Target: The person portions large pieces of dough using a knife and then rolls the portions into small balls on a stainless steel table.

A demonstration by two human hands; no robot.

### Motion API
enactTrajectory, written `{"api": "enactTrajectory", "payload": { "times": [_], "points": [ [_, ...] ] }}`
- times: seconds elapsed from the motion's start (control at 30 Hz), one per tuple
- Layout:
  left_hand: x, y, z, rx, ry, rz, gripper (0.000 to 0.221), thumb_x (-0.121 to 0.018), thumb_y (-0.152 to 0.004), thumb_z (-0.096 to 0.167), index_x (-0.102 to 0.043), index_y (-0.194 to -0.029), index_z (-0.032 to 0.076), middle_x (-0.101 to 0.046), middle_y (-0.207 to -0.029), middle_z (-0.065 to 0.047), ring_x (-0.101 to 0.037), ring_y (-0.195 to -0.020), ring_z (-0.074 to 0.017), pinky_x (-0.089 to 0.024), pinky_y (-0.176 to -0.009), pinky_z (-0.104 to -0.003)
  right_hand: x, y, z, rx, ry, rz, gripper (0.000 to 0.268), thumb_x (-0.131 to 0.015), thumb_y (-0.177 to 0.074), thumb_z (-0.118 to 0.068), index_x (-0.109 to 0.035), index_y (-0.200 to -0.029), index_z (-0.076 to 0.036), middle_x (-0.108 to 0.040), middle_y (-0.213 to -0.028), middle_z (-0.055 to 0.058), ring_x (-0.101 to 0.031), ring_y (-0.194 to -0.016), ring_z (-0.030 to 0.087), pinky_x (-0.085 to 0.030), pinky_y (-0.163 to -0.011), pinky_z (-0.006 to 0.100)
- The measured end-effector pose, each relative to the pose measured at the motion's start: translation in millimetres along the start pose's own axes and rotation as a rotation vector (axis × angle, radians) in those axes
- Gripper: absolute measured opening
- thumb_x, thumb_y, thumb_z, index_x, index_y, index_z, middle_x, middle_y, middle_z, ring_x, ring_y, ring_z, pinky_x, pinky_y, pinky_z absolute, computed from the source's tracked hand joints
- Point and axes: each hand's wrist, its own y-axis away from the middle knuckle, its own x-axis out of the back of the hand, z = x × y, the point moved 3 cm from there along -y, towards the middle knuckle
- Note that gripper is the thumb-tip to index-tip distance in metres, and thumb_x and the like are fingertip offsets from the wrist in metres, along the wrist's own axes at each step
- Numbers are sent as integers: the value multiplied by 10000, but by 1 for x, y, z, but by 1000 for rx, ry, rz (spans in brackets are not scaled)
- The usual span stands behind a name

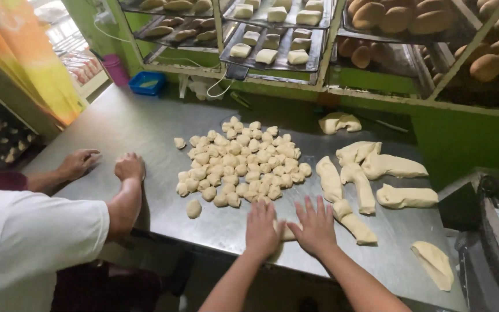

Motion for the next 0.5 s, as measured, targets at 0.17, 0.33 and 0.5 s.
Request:
{"api": "enactTrajectory", "payload": {
  "times": [0.17,0.33,0.5],
  "points": [
    [-15,12,-9,-522,-120,301,667,-650,-932,444,-487,-1377,-25,-452,-1432,-256,-399,-1309,-429,-306,-1086,-519,-43,28,13,23,-68,340,716,-490,-931,-608,-514,-1457,-124,-540,-1476,124,-436,-1346,395,-266,-1184,573],
    [-17,79,9,-505,251,314,448,-723,-964,450,-660,-1208,78,-698,-1312,-151,-632,-1228,-390,-425,-1029,-512,-63,83,65,331,-393,191,676,-762,-831,-311,-526,-1446,-160,-586,-1466,27,-506,-1293,336,-394,-1082,512],
    [-14,56,59,-501,370,364,600,-807,-780,-1,-603,-1344,12,-688,-1178,-188,-634,-1130,-418,-492,-973,-512,-53,41,101,330,-468,55,303,-668,-870,-296,-698,-1158,-208,-716,-997,45,-632,-968,306,-496,-861,453]
  ]
}}
